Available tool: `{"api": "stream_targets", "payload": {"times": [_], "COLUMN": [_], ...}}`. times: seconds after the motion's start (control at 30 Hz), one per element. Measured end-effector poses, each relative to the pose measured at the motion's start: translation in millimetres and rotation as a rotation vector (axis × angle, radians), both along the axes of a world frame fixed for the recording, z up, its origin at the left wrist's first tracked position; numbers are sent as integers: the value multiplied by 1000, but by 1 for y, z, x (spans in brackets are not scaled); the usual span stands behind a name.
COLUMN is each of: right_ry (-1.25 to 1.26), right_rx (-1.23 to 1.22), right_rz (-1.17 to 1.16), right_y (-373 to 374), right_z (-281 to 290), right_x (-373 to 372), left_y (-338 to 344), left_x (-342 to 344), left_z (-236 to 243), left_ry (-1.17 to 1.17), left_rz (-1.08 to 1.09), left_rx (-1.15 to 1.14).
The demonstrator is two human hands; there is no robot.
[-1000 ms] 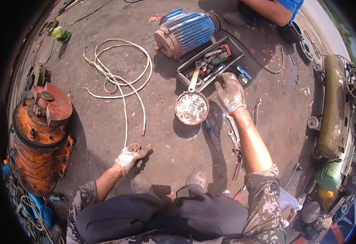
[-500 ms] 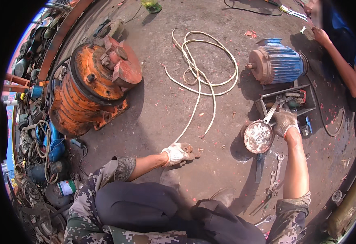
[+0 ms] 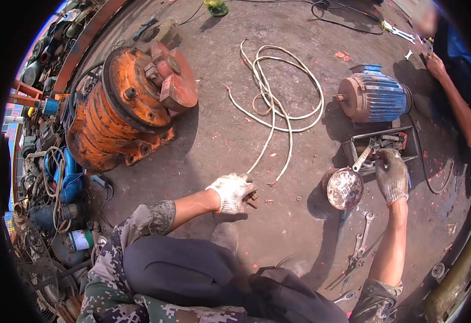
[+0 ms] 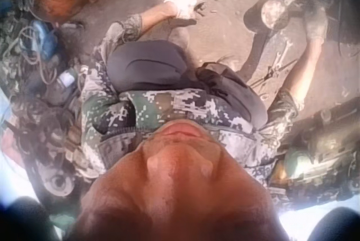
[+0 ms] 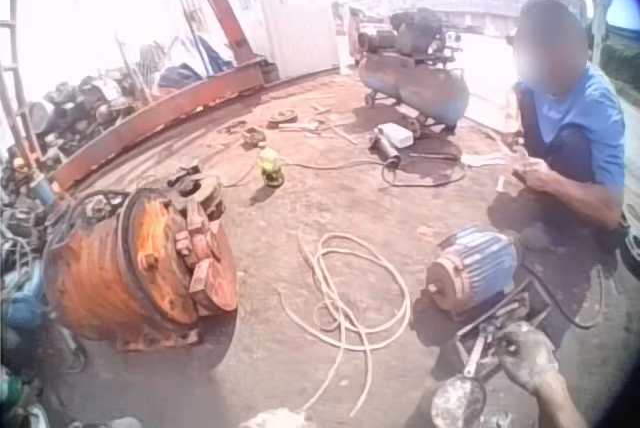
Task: The person sits on the ground and handles small metal components, applying lubricant from a bottle to a threaded shaft. They then use a power impact wrench to tighten bolts on a metal assembly.
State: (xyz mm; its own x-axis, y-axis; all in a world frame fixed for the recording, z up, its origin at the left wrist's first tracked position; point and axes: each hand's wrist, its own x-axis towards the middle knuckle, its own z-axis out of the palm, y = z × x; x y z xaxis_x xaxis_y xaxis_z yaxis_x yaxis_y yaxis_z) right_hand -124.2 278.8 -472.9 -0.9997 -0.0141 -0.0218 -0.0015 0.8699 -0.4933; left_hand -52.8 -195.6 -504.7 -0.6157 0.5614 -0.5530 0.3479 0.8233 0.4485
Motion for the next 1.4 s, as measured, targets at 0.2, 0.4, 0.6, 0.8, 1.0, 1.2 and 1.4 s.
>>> {"api": "stream_targets", "payload": {"times": [0.2, 0.4, 0.6, 0.8, 1.0, 1.2, 1.4], "right_ry": [-105, -196, 74, -48, -11, -71, -176], "right_rx": [-170, 187, 471, -160, -925, -941, -1107], "right_rz": [396, 735, 660, 373, 189, 324, 288], "right_y": [-134, -262, -334, -367, -500, -571, -581], "right_z": [36, -2, -92, -88, -34, -14, -18], "right_x": [-24, -81, -137, -155, -196, -213, -209], "left_y": [-126, -287, -310, -309, -301, -299, -305], "left_x": [-72, -160, -180, -169, -175, -177, -168], "left_z": [124, 212, 167, 175, 175, 174, 179], "left_ry": [1208, 1448, 1225, 1359, 1379, 1342, 1366], "left_rz": [229, 506, 810, 768, 744, 751, 728], "left_rx": [116, -267, 258, 72, 24, 13, -20]}}
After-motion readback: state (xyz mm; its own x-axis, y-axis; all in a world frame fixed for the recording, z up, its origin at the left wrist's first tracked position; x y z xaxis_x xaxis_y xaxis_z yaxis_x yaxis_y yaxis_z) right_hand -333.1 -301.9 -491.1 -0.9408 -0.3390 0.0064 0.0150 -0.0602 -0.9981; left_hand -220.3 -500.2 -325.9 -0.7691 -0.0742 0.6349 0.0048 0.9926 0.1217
